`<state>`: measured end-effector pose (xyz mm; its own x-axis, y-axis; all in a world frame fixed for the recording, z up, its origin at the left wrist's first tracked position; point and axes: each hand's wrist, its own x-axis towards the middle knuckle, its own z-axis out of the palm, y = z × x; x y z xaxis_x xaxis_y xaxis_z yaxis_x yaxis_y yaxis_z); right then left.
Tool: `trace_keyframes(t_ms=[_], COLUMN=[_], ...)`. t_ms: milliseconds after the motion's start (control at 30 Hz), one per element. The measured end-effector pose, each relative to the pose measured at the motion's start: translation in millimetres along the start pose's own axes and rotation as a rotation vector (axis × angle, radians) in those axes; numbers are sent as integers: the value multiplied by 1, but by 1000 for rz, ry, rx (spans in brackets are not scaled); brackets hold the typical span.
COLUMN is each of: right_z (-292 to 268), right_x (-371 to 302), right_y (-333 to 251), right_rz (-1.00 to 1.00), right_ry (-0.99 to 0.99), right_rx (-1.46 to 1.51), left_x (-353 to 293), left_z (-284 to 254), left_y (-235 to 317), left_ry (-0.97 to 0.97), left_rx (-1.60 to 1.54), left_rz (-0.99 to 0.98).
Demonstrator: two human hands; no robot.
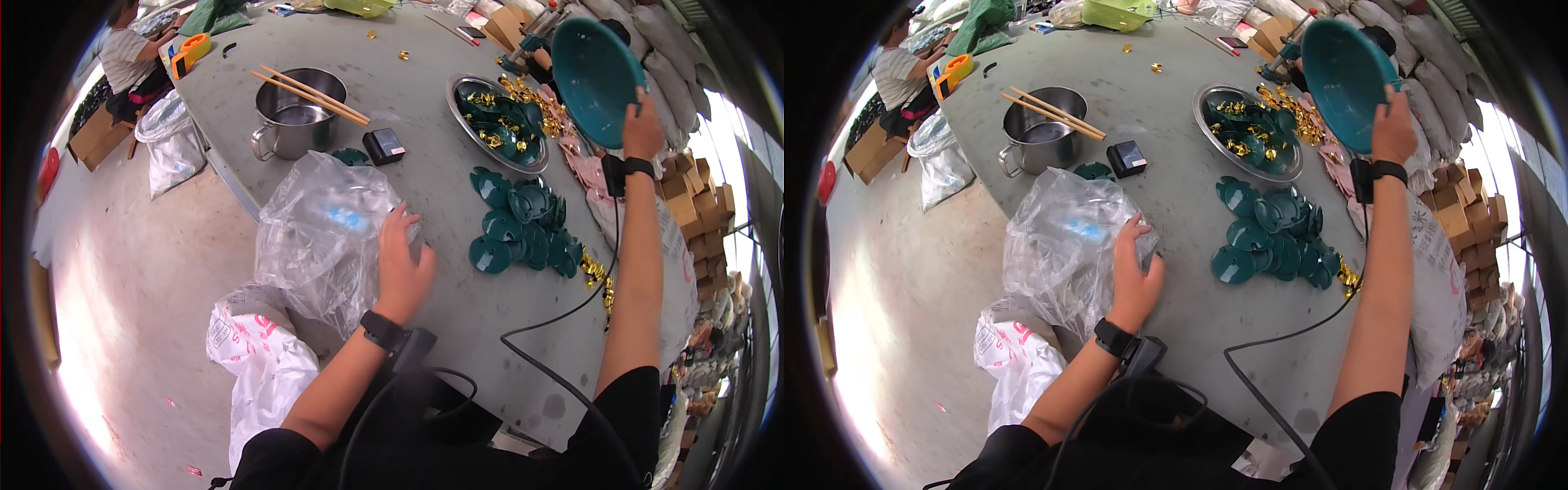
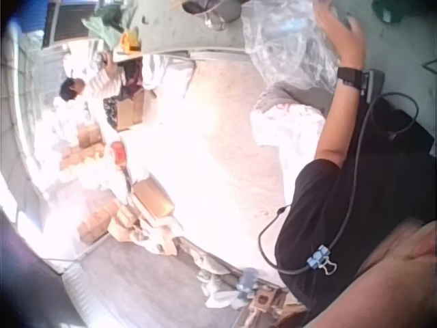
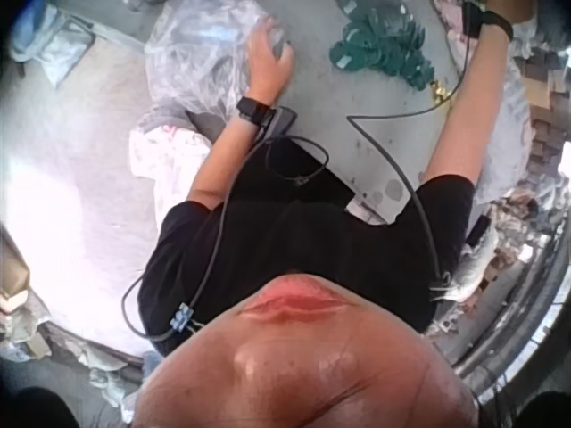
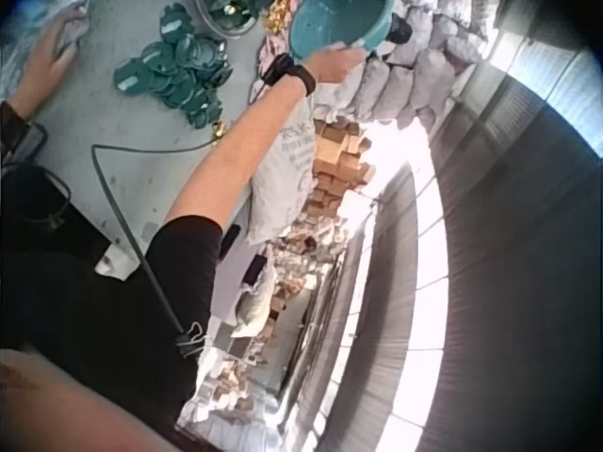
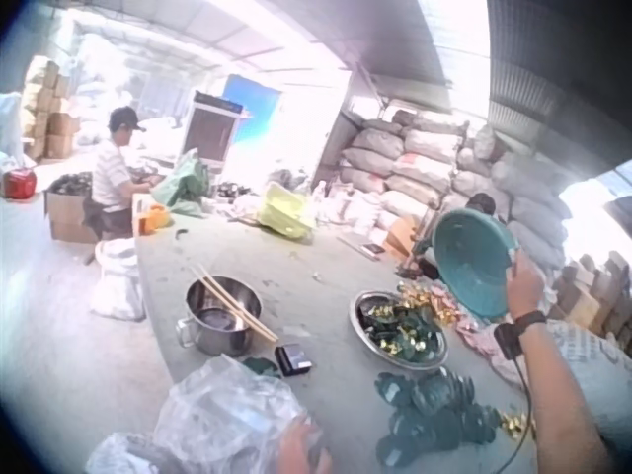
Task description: The person is assembling small gold-colored metal clips into green plastic bases.
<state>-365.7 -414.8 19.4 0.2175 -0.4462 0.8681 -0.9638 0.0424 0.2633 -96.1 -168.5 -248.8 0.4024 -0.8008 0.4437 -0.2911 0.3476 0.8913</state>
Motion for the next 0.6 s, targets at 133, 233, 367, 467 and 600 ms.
trace_keyframes(t_ms=[133, 233, 367, 467, 600], right_z=[-55, -74, -132, -182, -211], right_x=[-28, -91, -207, -272, -331], right_y=[24, 71, 26, 8, 0], right_rz=[168, 335, 1025, 1213, 1259], right_ry=[185, -59, -649, -725, -788], right_rx=[264, 552, 1252, 1346, 1521], left_x=[1, -2, -18, -47, -60], left_z=[3, 7, -3, -2, -28], left_y=[1, 10, 27, 51, 71], left_ry=[-12, -12, -128, -247, -348], left_rx=[25, 119, -204, -610, -911], left_rz=[28, 162, 158, -179, -886])
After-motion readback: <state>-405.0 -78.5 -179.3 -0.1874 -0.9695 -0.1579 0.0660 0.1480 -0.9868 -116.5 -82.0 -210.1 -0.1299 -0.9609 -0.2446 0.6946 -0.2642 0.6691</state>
